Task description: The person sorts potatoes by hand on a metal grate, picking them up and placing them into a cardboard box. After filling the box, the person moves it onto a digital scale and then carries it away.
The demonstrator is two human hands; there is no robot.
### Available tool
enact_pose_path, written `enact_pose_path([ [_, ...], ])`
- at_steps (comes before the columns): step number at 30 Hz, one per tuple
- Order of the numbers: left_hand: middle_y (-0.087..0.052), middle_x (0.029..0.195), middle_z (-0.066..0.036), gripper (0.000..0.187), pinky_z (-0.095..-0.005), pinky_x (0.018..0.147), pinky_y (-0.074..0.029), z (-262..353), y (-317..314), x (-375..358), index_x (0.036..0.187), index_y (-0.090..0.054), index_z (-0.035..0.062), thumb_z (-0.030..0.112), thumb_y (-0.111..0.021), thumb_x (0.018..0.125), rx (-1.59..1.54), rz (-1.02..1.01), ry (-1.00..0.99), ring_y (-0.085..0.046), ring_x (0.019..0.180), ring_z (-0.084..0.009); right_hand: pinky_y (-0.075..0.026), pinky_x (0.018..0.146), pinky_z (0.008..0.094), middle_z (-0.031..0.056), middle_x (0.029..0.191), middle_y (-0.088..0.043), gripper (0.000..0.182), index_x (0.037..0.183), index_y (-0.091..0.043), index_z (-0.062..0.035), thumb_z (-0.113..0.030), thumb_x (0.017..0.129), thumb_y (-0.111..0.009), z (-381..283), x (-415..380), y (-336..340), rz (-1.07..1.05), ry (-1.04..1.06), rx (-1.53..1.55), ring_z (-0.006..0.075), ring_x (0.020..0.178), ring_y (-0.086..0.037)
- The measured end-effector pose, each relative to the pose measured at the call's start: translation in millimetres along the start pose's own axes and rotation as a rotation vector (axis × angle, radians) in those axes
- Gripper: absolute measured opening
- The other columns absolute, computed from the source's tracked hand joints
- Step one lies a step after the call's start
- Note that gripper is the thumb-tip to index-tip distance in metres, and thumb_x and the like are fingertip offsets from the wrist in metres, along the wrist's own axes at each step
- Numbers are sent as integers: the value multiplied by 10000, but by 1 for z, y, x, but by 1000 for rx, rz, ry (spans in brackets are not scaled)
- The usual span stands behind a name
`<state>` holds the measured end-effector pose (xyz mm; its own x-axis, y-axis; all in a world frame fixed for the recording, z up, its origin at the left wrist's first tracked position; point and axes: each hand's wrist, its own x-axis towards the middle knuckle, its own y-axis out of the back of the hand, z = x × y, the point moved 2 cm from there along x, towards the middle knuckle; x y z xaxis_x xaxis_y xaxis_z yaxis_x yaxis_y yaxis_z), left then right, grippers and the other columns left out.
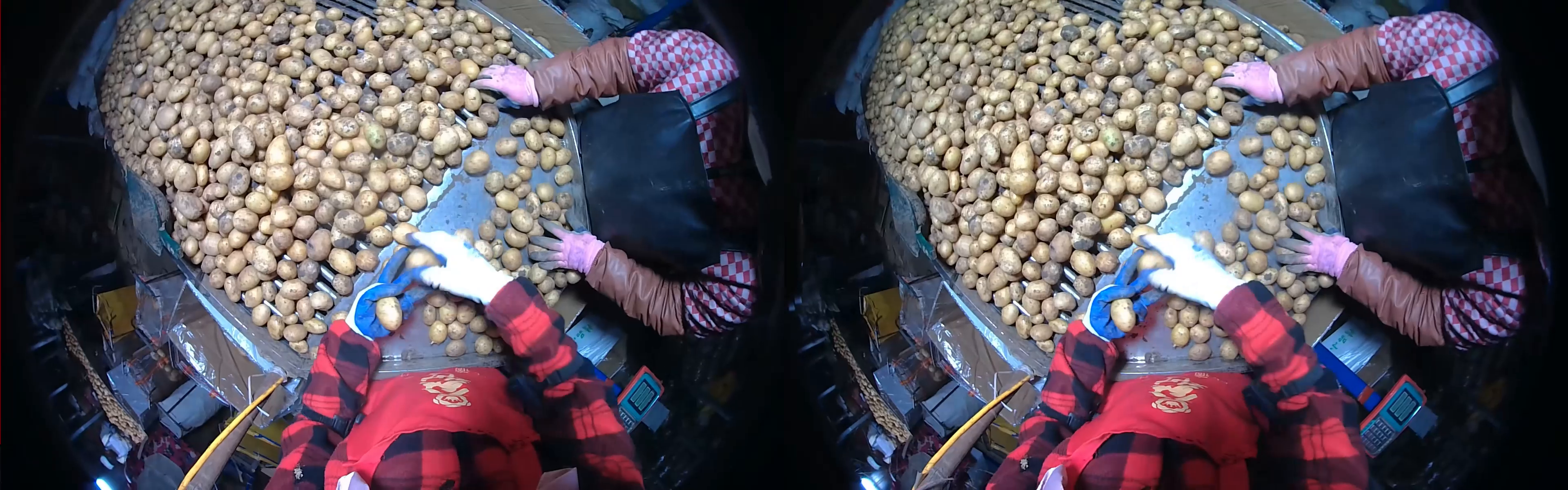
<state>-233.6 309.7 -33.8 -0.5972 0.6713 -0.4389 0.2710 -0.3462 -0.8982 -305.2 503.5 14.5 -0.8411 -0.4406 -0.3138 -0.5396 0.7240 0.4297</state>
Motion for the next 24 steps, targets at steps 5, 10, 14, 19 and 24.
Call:
enact_pose_path([
  [5,-446,1501,-213,627,-431,906,-590,14,-2,-17,1548,-342,113,273,-574,988,-50,-73,-4,-548,1284,-402,-273,1176,576,194,1536,-426,637,1446,-525,-182,-390,859,-657,-26,126,50,347,152,-484,442,1412,-377],
  [10,-399,1538,-226,674,-434,910,-590,24,-19,-41,1564,-313,116,288,-591,975,67,-84,-71,-523,1314,-421,-105,1166,738,70,1617,-344,678,1508,-456,-234,-488,898,-609,-18,166,7,520,-64,-875,441,1484,-254],
  [14,-310,1587,-263,704,-460,935,-580,32,-8,-50,1581,-278,136,384,-563,987,17,-26,-101,-448,1379,-462,-171,1152,737,46,1596,-358,725,1522,-431,-292,-493,860,-647,-5,93,-23,335,-28,-918,469,1451,-281],
  [19,-412,1542,-228,673,-515,998,-527,22,-14,-48,1549,-345,112,464,-516,1002,-150,-31,-125,-467,1366,-436,-205,1136,702,57,1620,-327,757,1554,-369,-352,-481,862,-646,30,10,-45,333,-41,-889,540,1386,-318],
  [24,-450,1512,-204,605,-528,1058,-467,-9,9,-53,1495,-412,84,474,-451,1033,-84,111,-206,-407,1429,-365,-168,1165,704,91,1599,-353,687,1487,-485,-235,-421,856,-684,20,-57,-76,223,-30,-735,583,1409,-270],
])
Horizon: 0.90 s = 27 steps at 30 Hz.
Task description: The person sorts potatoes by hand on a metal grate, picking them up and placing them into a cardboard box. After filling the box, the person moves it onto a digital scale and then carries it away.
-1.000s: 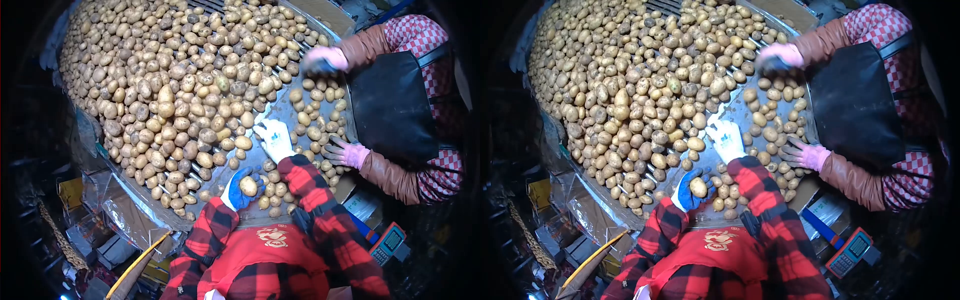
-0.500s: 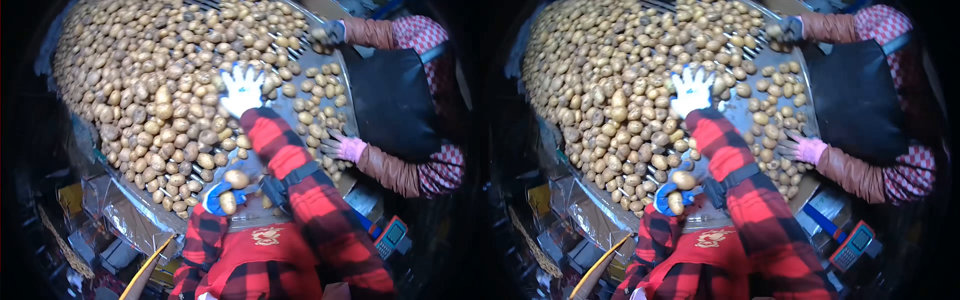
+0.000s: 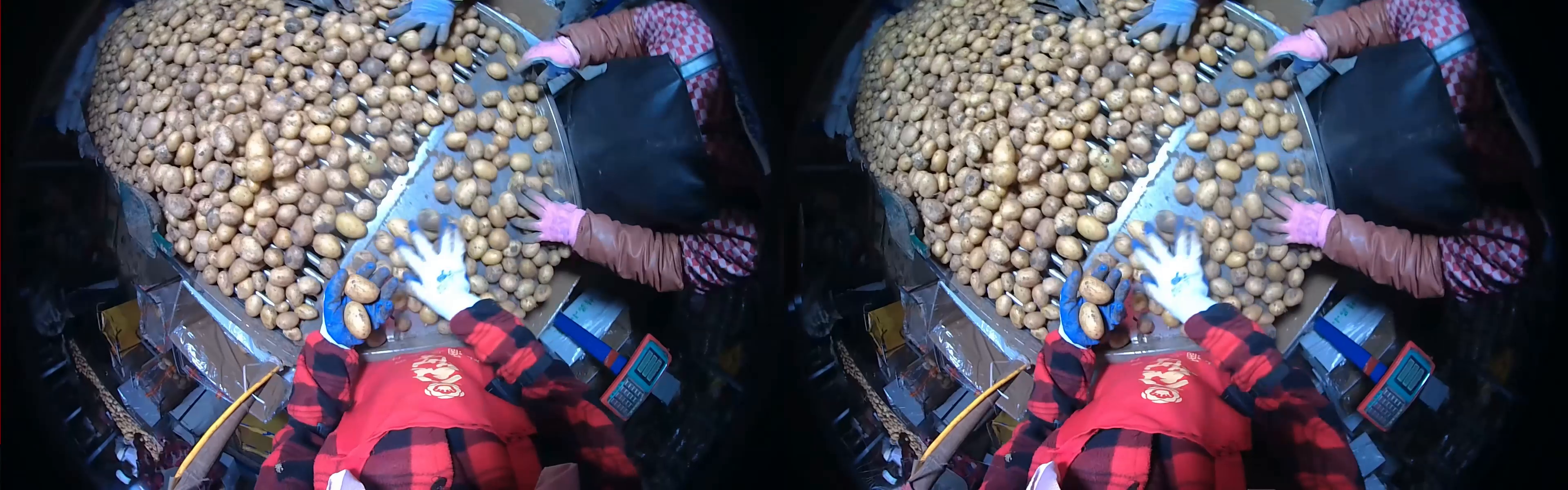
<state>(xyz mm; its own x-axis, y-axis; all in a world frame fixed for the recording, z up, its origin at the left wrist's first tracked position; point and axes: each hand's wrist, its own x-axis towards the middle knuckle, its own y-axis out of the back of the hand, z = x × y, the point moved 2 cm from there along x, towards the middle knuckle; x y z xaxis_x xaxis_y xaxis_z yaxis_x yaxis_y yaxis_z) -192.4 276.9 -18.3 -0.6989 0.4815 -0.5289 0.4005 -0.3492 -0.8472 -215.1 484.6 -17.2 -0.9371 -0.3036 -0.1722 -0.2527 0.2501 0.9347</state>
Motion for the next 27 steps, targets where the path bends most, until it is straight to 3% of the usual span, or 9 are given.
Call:
enact_pose_path([
  [3,-444,1512,-201,592,-526,1083,-447,-14,-3,-3,1494,-405,69,429,-483,1030,-460,76,156,-421,1418,-368,-132,1186,692,50,1617,-338,693,1519,-441,-279,-512,893,-625,10,-48,-30,-68,55,-55,472,1458,-278],
  [6,-482,1480,-192,566,-513,1049,-481,-19,-7,-13,1471,-439,64,390,-537,1019,-211,19,138,-484,1363,-351,-157,1179,682,26,1589,-386,668,1477,-498,-272,-508,872,-652,30,-96,-13,-151,-60,-112,443,1439,-324],
  [12,-582,1387,-156,568,-477,954,-532,-30,7,-22,1440,-497,86,481,-459,1033,-196,102,209,-586,1247,-329,-389,1065,529,173,1448,-501,588,1353,-567,-88,-204,794,-712,96,-73,18,436,-232,-27,372,1217,-521],
  [16,-593,1377,-145,573,-486,952,-534,-39,9,-27,1445,-493,100,494,-453,1031,-149,68,262,-598,1231,-335,-463,906,513,157,1239,-580,503,1287,-584,-116,-226,812,-706,182,-22,-7,197,-710,-177,344,1065,-596],
  [18,-604,1362,-152,614,-520,969,-518,-46,15,-26,1450,-500,114,538,-486,1006,-144,140,276,-610,1182,-351,-488,821,497,153,1154,-606,456,1245,-594,-142,-266,822,-710,198,-3,0,45,-734,-162,345,1020,-626],
  [21,-584,1400,-165,602,-595,1074,-430,-66,1,-14,1456,-476,98,519,-435,1028,-234,4,334,-555,1280,-382,-526,791,507,183,1021,-656,317,1135,-667,-142,-243,834,-672,229,0,-12,191,-573,-91,363,953,-661],
  [24,-507,1486,-154,593,-670,1117,-353,-81,-14,3,1439,-482,90,514,-434,1028,-458,-47,375,-459,1377,-415,-522,806,496,177,1061,-653,341,1188,-674,-160,-207,852,-637,195,-18,9,411,-524,69,379,982,-645],
  [26,-335,1620,-123,729,-671,1183,-220,-89,-25,20,1558,-330,123,604,-381,1012,-151,-123,272,-322,1477,-377,-498,874,469,160,1088,-654,358,1220,-669,-145,-181,866,-641,134,-47,32,576,-464,1,382,1061,-607],
  [27,-301,1632,-118,727,-676,1186,-210,-91,-30,30,1531,-354,124,623,-389,1003,-177,-243,301,-291,1493,-383,-474,1004,466,188,1240,-624,403,1262,-650,-99,-102,859,-662,107,-59,45,498,-443,341,382,1146,-598],
])
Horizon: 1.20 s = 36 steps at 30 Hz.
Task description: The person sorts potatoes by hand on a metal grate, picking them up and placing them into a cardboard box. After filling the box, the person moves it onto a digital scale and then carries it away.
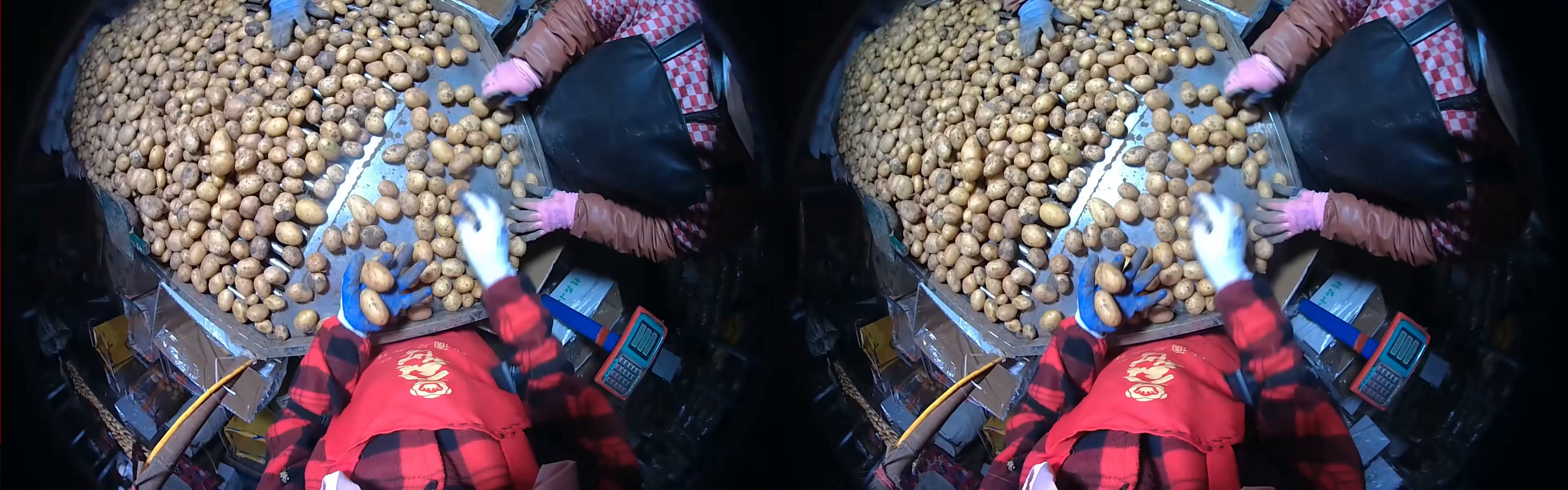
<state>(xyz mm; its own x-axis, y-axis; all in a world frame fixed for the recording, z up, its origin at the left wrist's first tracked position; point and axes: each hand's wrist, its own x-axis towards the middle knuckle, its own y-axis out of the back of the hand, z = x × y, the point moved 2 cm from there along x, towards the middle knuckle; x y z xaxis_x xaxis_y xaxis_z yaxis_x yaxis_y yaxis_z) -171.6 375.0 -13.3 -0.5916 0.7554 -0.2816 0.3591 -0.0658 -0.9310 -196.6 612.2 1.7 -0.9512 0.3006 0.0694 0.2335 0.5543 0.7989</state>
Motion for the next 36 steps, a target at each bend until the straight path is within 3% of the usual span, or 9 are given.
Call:
enact_pose_path([
  [3,-424,1507,-119,698,-717,1139,-270,17,77,18,1491,-309,136,540,-549,976,827,198,-305,-352,1444,-396,-466,1034,452,189,1239,-661,458,1286,-640,-36,-71,833,-693,-56,-43,8,-379,122,299,363,1221,-587],
  [8,-450,1475,-128,598,-723,1112,-293,-5,3,15,1400,-419,110,512,-552,977,-199,272,-87,-424,1393,-395,-427,965,501,175,1284,-576,441,1245,-613,-84,-225,835,-692,13,13,8,19,162,-283,357,1111,-553],
  [17,-547,1403,-169,639,-695,1047,-406,-8,41,-70,1370,-491,75,589,-443,992,-93,354,-143,-489,1327,-446,-292,1146,592,210,1466,-446,746,1457,-490,-106,-247,770,-744,23,-72,-23,-161,157,-505,436,1395,-372],
  [23,-462,1496,-174,670,-712,1064,-364,-13,54,-100,1494,-411,118,578,-380,1008,-162,182,-211,-479,1344,-423,-251,1159,561,123,1287,-595,479,1320,-587,-118,-353,903,-608,-114,12,-91,-308,560,-318,301,1244,-523],
  [27,-314,1620,-142,737,-624,1147,-291,-14,21,-79,1614,-236,173,568,-361,1005,-284,16,-195,-354,1456,-332,-403,825,488,42,1067,-706,260,1077,-686,-176,-321,885,-587,-147,66,-140,-670,432,-599,250,1047,-642],
  [30,-270,1645,-145,747,-624,1148,-288,-1,25,-76,1626,-206,190,569,-358,1001,-107,-79,-177,-351,1462,-334,-472,824,499,149,986,-688,378,1161,-695,-125,-320,840,-649,-108,59,-115,-431,396,-130,356,921,-650],
  [32,-245,1656,-152,744,-622,1142,-301,6,28,-76,1629,-196,198,560,-354,999,17,-90,-170,-323,1475,-360,-498,918,494,189,1119,-700,449,1241,-679,-97,-292,837,-682,-118,27,-76,-598,185,194,383,1051,-649],
  [34,-357,1600,-162,742,-652,1044,-388,19,60,-73,1607,-261,186,585,-340,987,70,35,-239,-509,1309,-386,-491,962,497,232,1227,-655,456,1262,-664,-86,-274,847,-679,-126,-11,-68,-670,474,132,409,1093,-633],
  [36,-394,1559,-167,616,-611,1058,-410,35,113,-78,1508,-409,177,534,-277,1024,270,-436,-121,-450,1371,-348,-482,977,502,248,1329,-596,480,1305,-633,-79,-257,861,-671,-142,-10,-82,-593,631,177,425,1168,-592],
])
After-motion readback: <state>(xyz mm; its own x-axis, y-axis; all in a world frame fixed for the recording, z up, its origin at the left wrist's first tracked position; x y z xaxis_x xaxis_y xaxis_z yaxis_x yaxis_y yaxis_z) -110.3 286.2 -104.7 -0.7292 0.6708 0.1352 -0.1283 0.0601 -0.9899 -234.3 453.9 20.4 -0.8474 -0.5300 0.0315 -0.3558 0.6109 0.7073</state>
